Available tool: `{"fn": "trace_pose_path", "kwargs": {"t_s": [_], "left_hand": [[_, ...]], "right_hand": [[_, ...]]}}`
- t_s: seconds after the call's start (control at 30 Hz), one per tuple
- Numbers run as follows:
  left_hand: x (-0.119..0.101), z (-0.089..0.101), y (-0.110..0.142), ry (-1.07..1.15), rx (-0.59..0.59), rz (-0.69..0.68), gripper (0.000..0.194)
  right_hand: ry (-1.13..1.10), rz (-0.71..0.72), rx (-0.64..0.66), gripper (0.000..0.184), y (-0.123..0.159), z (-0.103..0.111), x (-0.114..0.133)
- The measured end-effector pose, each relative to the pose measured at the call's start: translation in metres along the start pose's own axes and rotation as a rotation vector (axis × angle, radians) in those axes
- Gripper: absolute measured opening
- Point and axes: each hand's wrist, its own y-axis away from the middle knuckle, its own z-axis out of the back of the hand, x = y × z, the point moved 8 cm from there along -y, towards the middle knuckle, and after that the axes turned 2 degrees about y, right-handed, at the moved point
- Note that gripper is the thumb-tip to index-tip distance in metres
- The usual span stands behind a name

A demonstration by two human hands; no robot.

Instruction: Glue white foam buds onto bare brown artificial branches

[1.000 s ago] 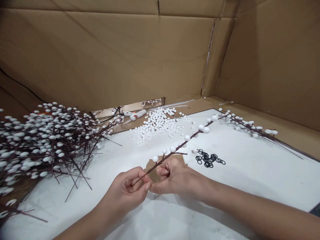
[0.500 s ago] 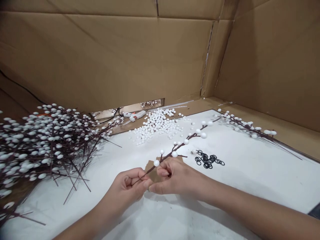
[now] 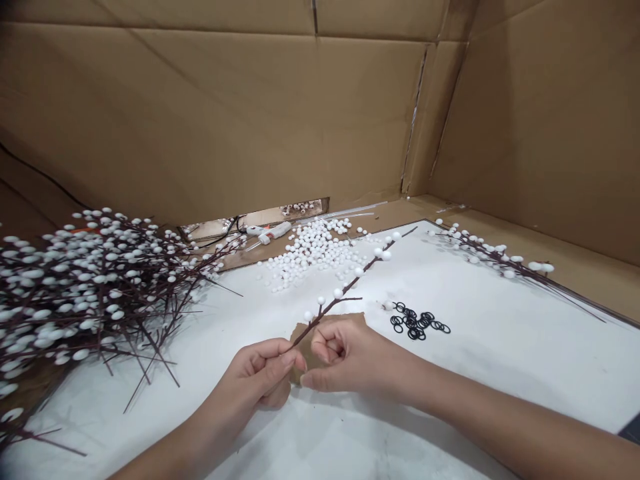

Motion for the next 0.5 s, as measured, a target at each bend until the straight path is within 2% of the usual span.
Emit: {"fn": "trace_pose_path", "kwargs": {"t_s": [0.33,0.5], "left_hand": [[-0.0010,0.0072,-0.0028,0.102,-0.009,-0.039,0.043],[-0.0044,0.0064,-0.0004,0.145,0.014,-0.043,0.035]], "right_hand": [[0.010,-0.004,0.025,0.036,0.0028,0.0019,0.0061],[0.023,-0.031,0.025,0.040,0.0024,0.0011,0.0003]]}}
